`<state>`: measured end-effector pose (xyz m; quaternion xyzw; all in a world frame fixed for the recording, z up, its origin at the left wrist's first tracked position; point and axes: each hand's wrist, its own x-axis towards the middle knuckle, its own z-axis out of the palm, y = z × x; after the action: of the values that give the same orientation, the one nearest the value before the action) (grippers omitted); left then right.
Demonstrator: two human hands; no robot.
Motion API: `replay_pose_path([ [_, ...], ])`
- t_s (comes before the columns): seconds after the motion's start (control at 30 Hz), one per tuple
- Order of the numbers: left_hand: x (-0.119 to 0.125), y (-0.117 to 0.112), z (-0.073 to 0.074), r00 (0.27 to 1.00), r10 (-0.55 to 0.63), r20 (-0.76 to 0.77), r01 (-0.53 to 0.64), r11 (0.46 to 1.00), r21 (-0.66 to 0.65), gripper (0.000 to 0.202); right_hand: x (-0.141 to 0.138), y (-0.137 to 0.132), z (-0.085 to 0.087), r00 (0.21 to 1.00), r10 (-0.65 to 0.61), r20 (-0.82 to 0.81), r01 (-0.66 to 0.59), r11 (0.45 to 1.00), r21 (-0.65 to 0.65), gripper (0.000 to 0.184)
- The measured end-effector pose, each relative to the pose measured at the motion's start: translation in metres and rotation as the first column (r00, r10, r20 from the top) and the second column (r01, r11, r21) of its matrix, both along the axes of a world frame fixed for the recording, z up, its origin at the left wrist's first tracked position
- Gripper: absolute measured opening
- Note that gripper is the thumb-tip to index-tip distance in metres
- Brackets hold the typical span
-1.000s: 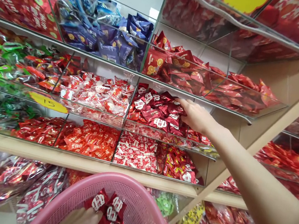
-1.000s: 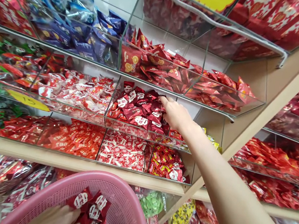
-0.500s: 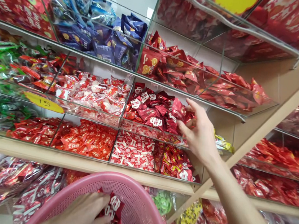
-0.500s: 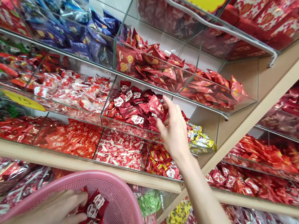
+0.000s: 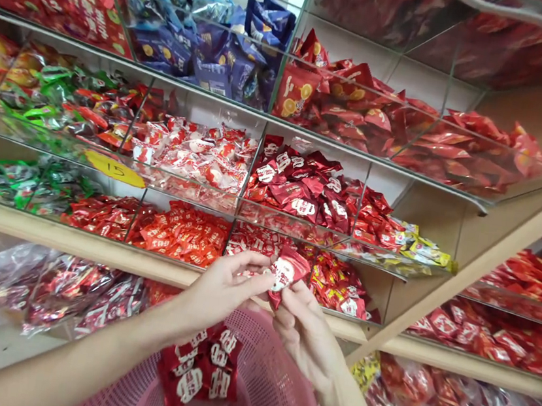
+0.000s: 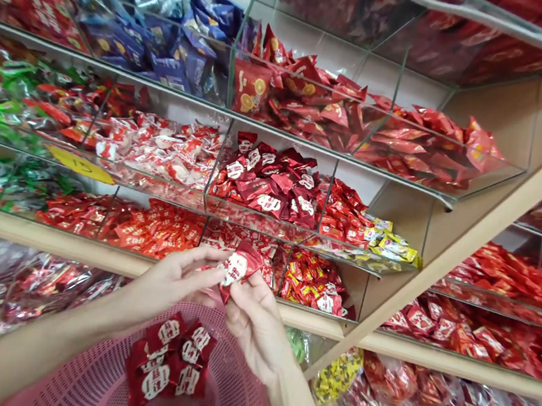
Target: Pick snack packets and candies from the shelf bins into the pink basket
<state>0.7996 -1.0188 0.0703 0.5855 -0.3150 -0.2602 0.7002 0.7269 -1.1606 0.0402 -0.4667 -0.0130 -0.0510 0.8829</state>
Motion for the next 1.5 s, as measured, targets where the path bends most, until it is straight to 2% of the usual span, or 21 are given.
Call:
replay_pose_path([
  [0.1, 0.000, 0.000, -0.012, 0.997, 0.023, -0.068, -0.024, 1.000, -0.008, 0.044, 0.001, 0.005, -0.009, 0.999, -0.049, 0.004, 0.049, 0.991, -0.125, 0.021],
  [0.2, 0.006, -0.001, -0.024, 0.996, 0.057, -0.073, -0.058, 0.998, -0.009, 0.043, 0.005, 0.010, -0.015, 0.993, -0.115, 0.007, 0.114, 0.968, -0.222, 0.027],
  [0.4, 0.015, -0.003, -0.042, 0.990, 0.130, -0.057, -0.129, 0.991, 0.033, 0.032, 0.017, 0.013, -0.028, 0.961, -0.266, -0.073, 0.243, 0.942, -0.233, 0.030],
  [0.57, 0.012, 0.004, -0.047, 0.989, 0.107, -0.104, -0.100, 0.993, 0.069, 0.029, 0.018, 0.014, -0.035, 0.940, -0.332, -0.084, 0.296, 0.911, -0.286, 0.033],
  [0.8, 0.011, 0.014, -0.050, 0.979, 0.069, -0.190, -0.043, 0.990, 0.137, 0.029, 0.018, 0.014, -0.038, 0.945, -0.322, -0.050, 0.303, 0.924, -0.232, 0.032],
  [0.93, 0.014, 0.021, -0.056, 0.980, 0.038, -0.197, -0.014, 0.992, 0.125, 0.029, 0.021, -0.002, -0.037, 0.920, -0.390, -0.047, 0.382, 0.916, -0.119, 0.028],
  [1.0, 0.016, 0.023, -0.058, 0.981, 0.046, -0.190, -0.023, 0.993, 0.119, 0.028, 0.022, -0.010, -0.037, 0.910, -0.412, -0.047, 0.405, 0.908, -0.110, 0.028],
  [1.07, 0.019, 0.023, -0.059, 0.984, 0.050, -0.172, -0.029, 0.992, 0.122, 0.027, 0.021, -0.013, -0.037, 0.924, -0.381, -0.045, 0.371, 0.918, -0.141, 0.029],
  [1.17, 0.021, 0.017, -0.058, 0.995, -0.008, -0.096, 0.020, 0.992, 0.128, 0.032, 0.018, -0.009, -0.038, 0.959, -0.280, -0.049, 0.261, 0.934, -0.244, 0.031],
  [1.27, 0.020, 0.013, -0.056, 0.999, -0.050, 0.019, 0.046, 0.987, 0.155, 0.020, 0.017, -0.003, -0.040, 0.969, -0.243, -0.044, 0.217, 0.923, -0.318, 0.033],
  [1.4, 0.019, 0.014, -0.055, 0.997, -0.041, 0.058, 0.028, 0.978, 0.206, 0.021, 0.018, -0.002, -0.044, 0.966, -0.255, -0.049, 0.230, 0.927, -0.296, 0.032],
  [1.5, 0.014, 0.017, -0.055, 0.994, -0.023, 0.102, 0.003, 0.981, 0.193, 0.021, 0.018, -0.004, -0.044, 0.967, -0.250, -0.055, 0.228, 0.938, -0.261, 0.032],
])
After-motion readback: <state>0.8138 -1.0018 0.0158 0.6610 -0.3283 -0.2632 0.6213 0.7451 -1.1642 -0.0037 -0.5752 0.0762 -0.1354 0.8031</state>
